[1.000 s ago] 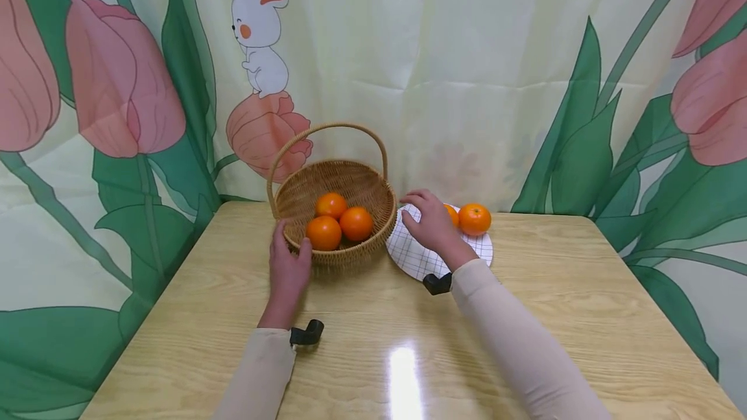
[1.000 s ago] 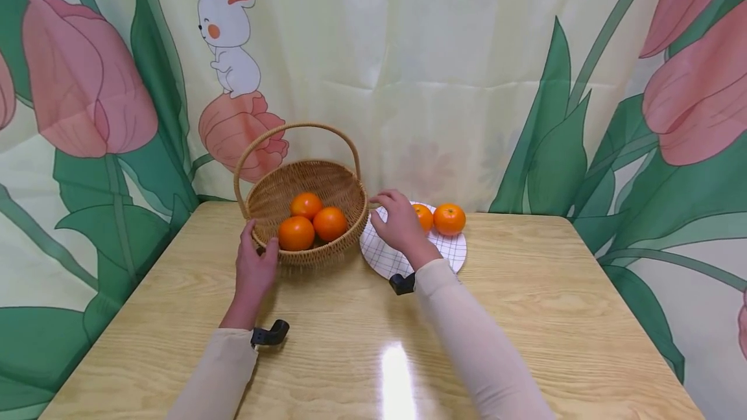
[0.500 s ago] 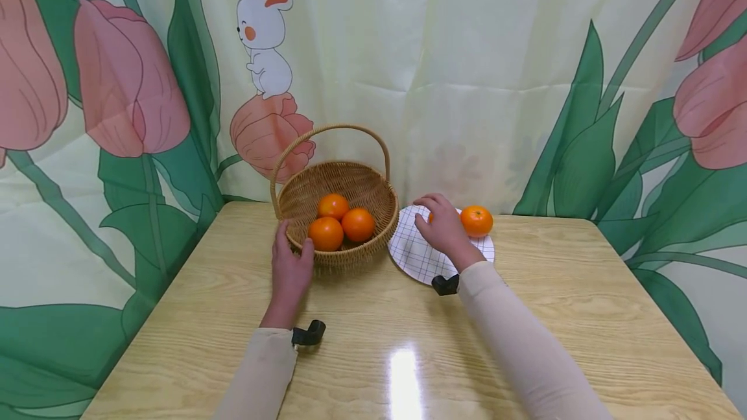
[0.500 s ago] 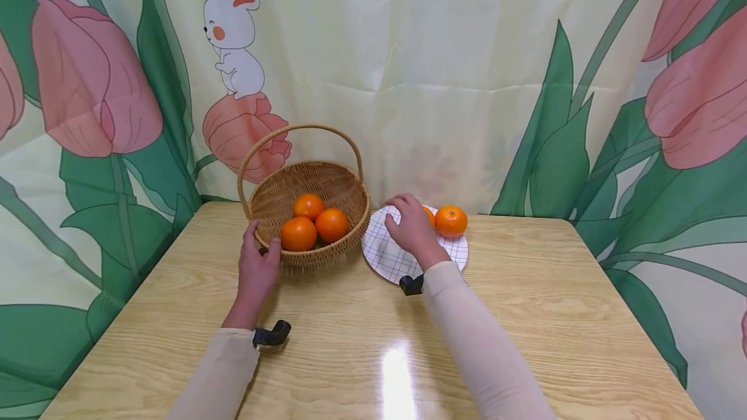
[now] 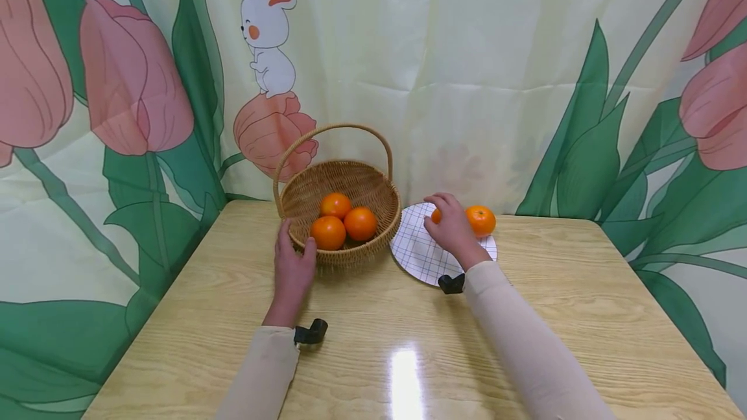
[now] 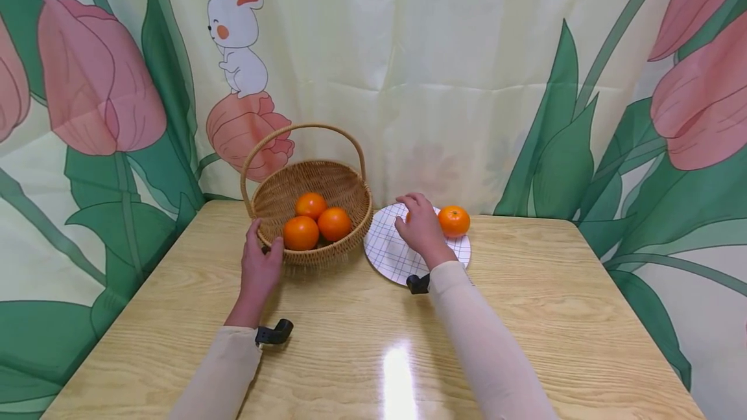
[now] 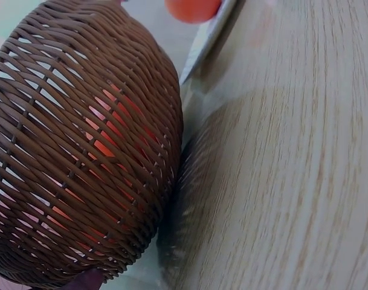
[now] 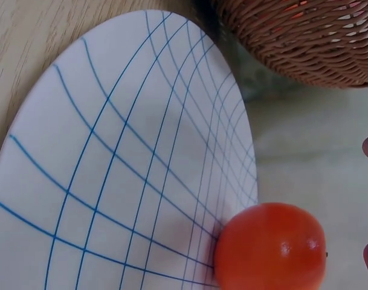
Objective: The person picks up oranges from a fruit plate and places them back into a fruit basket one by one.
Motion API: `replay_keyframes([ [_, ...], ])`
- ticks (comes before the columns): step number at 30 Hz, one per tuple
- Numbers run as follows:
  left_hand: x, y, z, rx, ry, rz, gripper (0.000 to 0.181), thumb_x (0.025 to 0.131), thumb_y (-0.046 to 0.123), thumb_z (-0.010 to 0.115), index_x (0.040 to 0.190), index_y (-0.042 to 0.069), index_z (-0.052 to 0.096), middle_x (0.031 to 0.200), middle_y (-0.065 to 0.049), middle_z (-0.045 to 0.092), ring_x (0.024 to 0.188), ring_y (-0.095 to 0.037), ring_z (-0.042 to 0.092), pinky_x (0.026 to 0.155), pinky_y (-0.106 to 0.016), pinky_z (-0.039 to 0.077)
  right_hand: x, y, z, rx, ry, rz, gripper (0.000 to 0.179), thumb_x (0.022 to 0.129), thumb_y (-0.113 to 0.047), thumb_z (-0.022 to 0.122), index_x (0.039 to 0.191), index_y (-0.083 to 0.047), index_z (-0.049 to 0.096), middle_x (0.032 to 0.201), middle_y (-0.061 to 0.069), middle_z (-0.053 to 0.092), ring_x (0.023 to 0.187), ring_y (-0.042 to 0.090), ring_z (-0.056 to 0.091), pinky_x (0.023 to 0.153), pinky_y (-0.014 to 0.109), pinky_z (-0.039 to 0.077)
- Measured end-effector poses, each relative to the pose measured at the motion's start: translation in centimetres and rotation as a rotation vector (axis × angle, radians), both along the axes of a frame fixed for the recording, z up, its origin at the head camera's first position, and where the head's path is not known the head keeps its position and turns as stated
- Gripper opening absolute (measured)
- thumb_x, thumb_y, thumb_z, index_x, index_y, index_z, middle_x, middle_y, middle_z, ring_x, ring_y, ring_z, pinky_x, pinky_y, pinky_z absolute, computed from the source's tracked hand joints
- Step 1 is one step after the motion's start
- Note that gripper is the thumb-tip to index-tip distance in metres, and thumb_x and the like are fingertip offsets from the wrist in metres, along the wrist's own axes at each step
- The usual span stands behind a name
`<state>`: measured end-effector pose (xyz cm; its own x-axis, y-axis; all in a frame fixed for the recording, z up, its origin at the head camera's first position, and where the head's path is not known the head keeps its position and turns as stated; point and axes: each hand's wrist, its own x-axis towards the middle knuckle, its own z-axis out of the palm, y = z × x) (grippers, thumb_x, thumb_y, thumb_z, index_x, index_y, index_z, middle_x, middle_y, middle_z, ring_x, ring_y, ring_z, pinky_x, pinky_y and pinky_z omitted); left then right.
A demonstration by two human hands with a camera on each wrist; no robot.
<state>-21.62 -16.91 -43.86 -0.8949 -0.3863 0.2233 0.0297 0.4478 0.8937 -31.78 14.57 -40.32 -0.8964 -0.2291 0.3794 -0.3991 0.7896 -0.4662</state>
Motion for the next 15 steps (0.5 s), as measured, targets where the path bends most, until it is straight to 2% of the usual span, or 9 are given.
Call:
replay_keyframes([
  [8, 0.06, 0.05, 0.14, 0.014, -0.005, 0.008, 0.066, 0.095, 0.033, 0.053, 0.152, 0.021, 0.022, 0.156, -0.017, 0.026, 0.141, -0.039, 0.030, 0.112, -0.058, 0.029, -0.29, 0.48, -0.58, 0.014, -0.090, -0.036, 0.049, 0.089, -0.019, 0.060, 0.137, -0.010, 0.051, 0.147, 0.016, 0.038, 0.132, 0.038, 0.039, 0.104, 0.052, 0.043],
  [15, -0.07, -0.06, -0.06, 0.017, -0.002, 0.007, 0.067, 0.095, 0.035, 0.052, 0.153, 0.021, 0.021, 0.156, -0.016, 0.025, 0.141, -0.038, 0.030, 0.112, -0.057, 0.029, -0.61, 0.70, -0.95, 0.014, -0.129, -0.061, 0.052, 0.089, -0.021, 0.062, 0.139, -0.012, 0.049, 0.150, 0.017, 0.034, 0.133, 0.039, 0.038, 0.103, 0.053, 0.044],
])
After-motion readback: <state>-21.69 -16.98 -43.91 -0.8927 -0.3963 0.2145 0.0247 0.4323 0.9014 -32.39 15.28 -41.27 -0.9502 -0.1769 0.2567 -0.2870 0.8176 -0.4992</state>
